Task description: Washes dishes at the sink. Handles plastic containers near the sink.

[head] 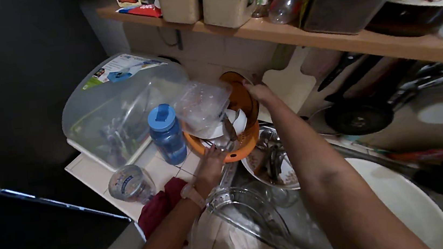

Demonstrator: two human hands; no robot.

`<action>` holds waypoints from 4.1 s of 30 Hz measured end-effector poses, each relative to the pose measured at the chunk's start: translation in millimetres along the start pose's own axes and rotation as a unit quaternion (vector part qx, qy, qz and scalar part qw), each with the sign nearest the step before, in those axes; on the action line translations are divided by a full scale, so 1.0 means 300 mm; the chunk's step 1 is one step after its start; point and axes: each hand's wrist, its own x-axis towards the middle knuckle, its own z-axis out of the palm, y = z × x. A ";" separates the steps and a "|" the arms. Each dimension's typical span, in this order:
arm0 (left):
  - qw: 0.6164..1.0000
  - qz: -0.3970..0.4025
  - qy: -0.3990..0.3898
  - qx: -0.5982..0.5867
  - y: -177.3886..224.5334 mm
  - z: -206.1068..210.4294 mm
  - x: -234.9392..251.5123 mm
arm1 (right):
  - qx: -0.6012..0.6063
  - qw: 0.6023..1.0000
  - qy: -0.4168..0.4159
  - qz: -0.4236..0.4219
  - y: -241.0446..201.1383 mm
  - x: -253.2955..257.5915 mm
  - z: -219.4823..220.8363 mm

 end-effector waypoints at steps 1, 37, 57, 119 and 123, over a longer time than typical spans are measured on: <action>1.000 -0.001 -0.004 0.000 0.000 -0.002 0.000 | 0.008 0.999 0.030 -0.005 0.005 -0.010 0.008; 0.448 -0.149 0.402 -0.784 0.059 -0.161 0.266 | -0.048 0.967 0.173 -0.181 0.069 -0.291 0.100; 0.332 -0.050 0.335 -0.880 -0.008 -0.240 0.249 | -0.093 0.939 0.132 -0.305 -0.237 -0.296 0.221; 0.923 0.105 0.035 -0.368 0.772 -0.026 -0.488 | -0.083 0.923 0.349 -0.141 0.883 -1.592 -0.582; 0.961 0.199 0.166 -0.100 0.898 0.110 -0.496 | -0.083 0.905 0.391 -0.145 1.025 -1.708 -0.672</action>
